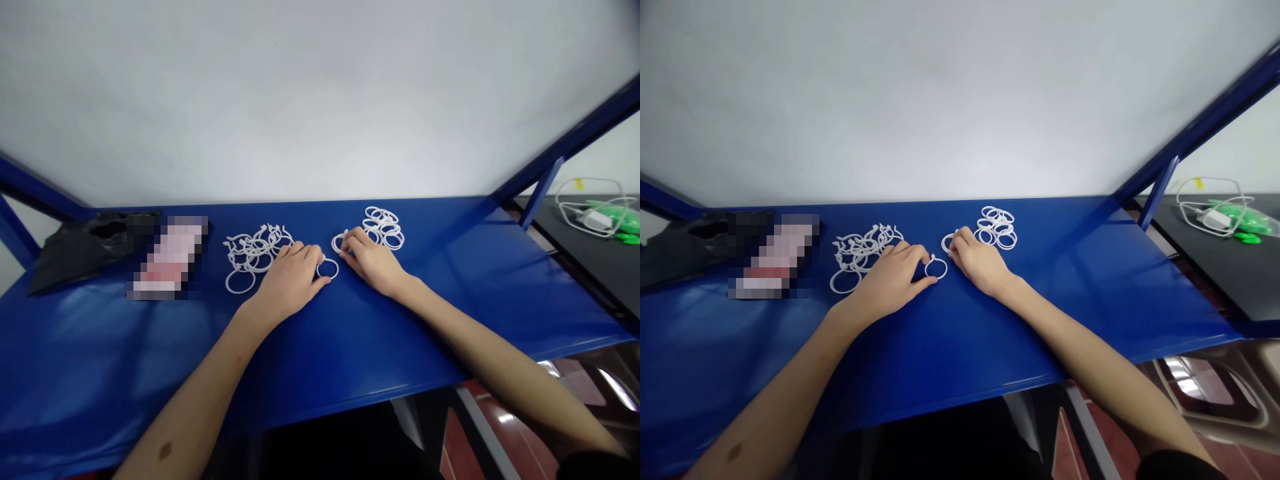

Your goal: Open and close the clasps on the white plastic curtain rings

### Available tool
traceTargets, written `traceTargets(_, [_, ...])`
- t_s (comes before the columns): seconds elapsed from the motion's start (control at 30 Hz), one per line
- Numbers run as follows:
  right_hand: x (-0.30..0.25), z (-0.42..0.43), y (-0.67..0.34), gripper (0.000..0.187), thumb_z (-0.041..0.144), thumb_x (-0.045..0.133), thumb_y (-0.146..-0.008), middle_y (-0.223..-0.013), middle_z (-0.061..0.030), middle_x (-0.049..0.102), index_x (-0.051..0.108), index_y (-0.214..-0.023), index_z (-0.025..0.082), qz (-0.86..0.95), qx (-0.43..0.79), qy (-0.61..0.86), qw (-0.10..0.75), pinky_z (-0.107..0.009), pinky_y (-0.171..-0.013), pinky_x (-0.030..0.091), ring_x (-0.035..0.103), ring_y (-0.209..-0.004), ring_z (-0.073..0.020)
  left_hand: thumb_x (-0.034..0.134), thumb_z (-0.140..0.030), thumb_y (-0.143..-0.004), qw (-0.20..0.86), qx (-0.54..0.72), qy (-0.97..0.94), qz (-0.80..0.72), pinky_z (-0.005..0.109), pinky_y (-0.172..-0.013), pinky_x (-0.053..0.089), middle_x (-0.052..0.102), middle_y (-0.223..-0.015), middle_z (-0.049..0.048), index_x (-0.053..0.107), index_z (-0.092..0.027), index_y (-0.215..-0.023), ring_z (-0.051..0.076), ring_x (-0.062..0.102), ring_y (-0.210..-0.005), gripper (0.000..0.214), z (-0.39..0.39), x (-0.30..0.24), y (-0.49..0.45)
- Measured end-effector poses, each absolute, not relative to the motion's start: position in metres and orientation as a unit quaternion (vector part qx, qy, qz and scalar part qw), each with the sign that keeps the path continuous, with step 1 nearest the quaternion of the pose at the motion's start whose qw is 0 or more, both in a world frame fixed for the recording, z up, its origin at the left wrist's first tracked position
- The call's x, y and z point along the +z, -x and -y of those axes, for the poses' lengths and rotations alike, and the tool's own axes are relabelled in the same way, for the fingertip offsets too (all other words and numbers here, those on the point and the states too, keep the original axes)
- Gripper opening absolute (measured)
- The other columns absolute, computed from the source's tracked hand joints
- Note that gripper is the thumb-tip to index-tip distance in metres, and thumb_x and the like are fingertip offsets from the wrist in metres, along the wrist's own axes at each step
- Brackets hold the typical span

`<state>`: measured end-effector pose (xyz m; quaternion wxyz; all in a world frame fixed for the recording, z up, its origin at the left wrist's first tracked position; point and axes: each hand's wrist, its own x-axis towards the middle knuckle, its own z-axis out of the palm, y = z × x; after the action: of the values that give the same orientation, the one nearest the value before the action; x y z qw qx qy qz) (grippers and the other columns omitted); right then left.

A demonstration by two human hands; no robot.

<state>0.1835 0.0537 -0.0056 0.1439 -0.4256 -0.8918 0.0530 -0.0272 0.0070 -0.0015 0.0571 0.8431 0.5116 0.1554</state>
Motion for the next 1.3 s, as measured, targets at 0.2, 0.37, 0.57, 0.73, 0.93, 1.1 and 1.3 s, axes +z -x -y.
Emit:
traceTargets(0.2, [-0.01,-0.035,-0.197,0.029,0.033,0.036,-0.108,-0.109,-0.0085,0.066,0.059,-0.103,0.016,0.923,0.074,0.333,0.177,-0.028,-0.064,0.05,0.065,-0.079,-0.0142,0.065,-0.032,-0.093,0.061,0.186,-0.838,-0.51,0.038,-0.083,0.043,0.063,-0.092,0.0031,0.048,-0.021,-0.094,0.023,0.057,-0.09,0.02,-0.008,-0.007,0.025])
traceTargets(0.37, [-0.009,-0.03,-0.193,0.033,0.031,0.031,-0.11,-0.104,-0.0071,0.066,0.059,-0.102,0.016,0.947,0.051,0.284,0.144,-0.028,-0.066,0.049,0.064,-0.08,-0.0146,0.073,-0.032,-0.087,0.078,0.178,-0.836,-0.514,0.04,-0.086,0.044,0.064,-0.097,0.0036,0.048,-0.021,-0.096,0.025,0.058,-0.094,0.029,-0.007,-0.007,0.024])
traceTargets(0.57, [-0.009,-0.03,-0.193,0.028,0.027,0.035,-0.109,-0.101,-0.0064,0.066,0.06,-0.102,0.017,0.957,0.045,0.255,0.132,-0.03,-0.072,0.049,0.063,-0.083,-0.0164,0.064,-0.025,-0.093,0.091,0.175,-0.85,-0.489,0.041,-0.089,0.044,0.069,-0.107,0.005,0.054,-0.022,-0.107,0.026,0.059,-0.101,0.018,-0.006,-0.003,0.024])
traceTargets(0.73, [-0.01,-0.03,-0.193,0.024,0.026,0.041,-0.107,-0.101,-0.009,0.066,0.063,-0.105,0.016,0.955,0.05,0.254,0.142,-0.034,-0.077,0.051,0.06,-0.089,-0.0204,0.058,-0.024,-0.096,0.082,0.155,-0.872,-0.456,0.041,-0.088,0.044,0.07,-0.103,0.0034,0.065,-0.023,-0.096,0.025,0.057,-0.099,0.007,-0.006,-0.003,0.025])
traceTargets(0.93, [-0.015,-0.028,-0.188,0.027,0.018,0.04,-0.106,-0.098,-0.0097,0.066,0.066,-0.101,0.014,0.954,0.007,0.27,0.13,-0.035,-0.077,0.048,0.058,-0.085,-0.0207,0.059,-0.027,-0.097,-0.02,0.143,-0.878,-0.456,0.041,-0.082,0.044,0.069,-0.097,0.0039,0.068,-0.023,-0.087,0.025,0.055,-0.095,0.014,-0.008,-0.009,0.024])
traceTargets(1.1, [-0.015,-0.029,-0.185,0.028,0.016,0.037,-0.106,-0.103,-0.01,0.068,0.065,-0.101,0.014,0.948,-0.032,0.289,0.13,-0.034,-0.073,0.044,0.06,-0.084,-0.0202,0.056,-0.03,-0.098,-0.08,0.179,-0.86,-0.471,0.041,-0.076,0.044,0.066,-0.093,0.0067,0.068,-0.022,-0.081,0.025,0.056,-0.088,0.022,-0.006,-0.008,0.019])
traceTargets(1.3, [-0.004,-0.032,-0.197,0.036,0.018,0.027,-0.109,-0.105,-0.0082,0.069,0.062,-0.103,0.014,0.955,-0.03,0.252,0.152,-0.031,-0.07,0.045,0.061,-0.081,-0.0167,0.045,-0.025,-0.104,-0.092,0.233,-0.878,-0.408,0.036,-0.078,0.045,0.069,-0.106,0.0066,0.065,-0.019,-0.09,0.02,0.06,-0.086,0.026,-0.002,-0.002,0.017])
